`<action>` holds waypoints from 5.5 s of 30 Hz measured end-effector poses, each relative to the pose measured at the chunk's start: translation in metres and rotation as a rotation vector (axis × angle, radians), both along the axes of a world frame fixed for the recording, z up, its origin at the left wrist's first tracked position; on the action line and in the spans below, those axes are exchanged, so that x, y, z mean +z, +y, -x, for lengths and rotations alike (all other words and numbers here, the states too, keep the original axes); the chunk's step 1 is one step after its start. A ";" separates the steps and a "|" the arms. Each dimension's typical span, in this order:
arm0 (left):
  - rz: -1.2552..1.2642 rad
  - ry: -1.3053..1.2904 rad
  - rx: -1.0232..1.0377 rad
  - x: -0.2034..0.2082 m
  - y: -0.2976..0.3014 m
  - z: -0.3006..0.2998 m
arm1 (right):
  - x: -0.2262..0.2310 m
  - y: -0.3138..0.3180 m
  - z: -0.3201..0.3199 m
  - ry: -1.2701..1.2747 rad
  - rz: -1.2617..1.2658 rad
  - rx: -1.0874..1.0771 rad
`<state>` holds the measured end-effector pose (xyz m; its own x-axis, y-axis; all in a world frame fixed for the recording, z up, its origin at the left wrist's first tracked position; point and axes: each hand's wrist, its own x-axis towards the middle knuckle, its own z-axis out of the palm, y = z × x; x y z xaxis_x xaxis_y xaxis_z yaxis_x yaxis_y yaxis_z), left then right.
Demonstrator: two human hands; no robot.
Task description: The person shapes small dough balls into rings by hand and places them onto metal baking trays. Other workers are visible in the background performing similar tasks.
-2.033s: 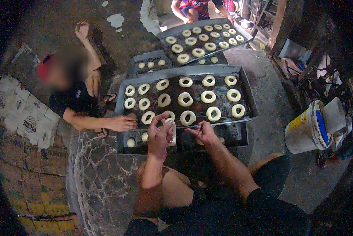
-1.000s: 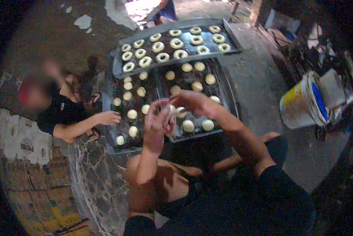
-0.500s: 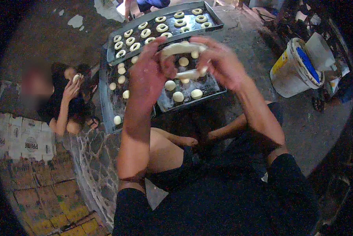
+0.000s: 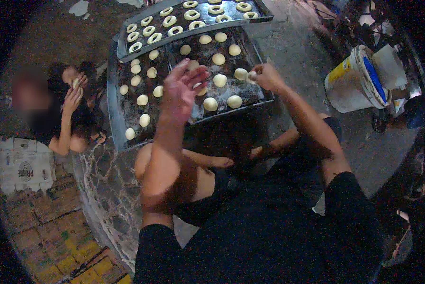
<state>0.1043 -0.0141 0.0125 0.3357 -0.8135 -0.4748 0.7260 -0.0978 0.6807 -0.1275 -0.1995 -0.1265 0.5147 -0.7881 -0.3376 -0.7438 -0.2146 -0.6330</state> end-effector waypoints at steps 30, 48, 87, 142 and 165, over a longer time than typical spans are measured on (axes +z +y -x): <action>0.260 -0.352 -0.539 0.118 -0.022 0.191 | 0.237 0.106 0.135 -1.033 0.208 -0.091; 0.405 -0.854 -0.605 0.143 0.012 0.225 | 0.273 0.147 0.169 -0.552 0.436 -0.215; 0.895 -1.583 -0.574 0.132 0.023 0.260 | 0.279 0.203 0.242 -0.378 0.050 -0.102; 0.062 -0.573 -0.230 0.076 -0.008 0.153 | -0.029 0.076 0.055 -0.068 0.256 0.266; 0.414 -0.773 -0.384 0.131 0.019 0.277 | 0.270 0.170 0.218 -0.903 0.396 -0.131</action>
<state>-0.1730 0.0047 0.1432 0.1111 -0.9870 0.1161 0.0293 0.1200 0.9923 -0.3458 -0.0299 0.1435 0.3500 -0.8281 0.4379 -0.0514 -0.4837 -0.8737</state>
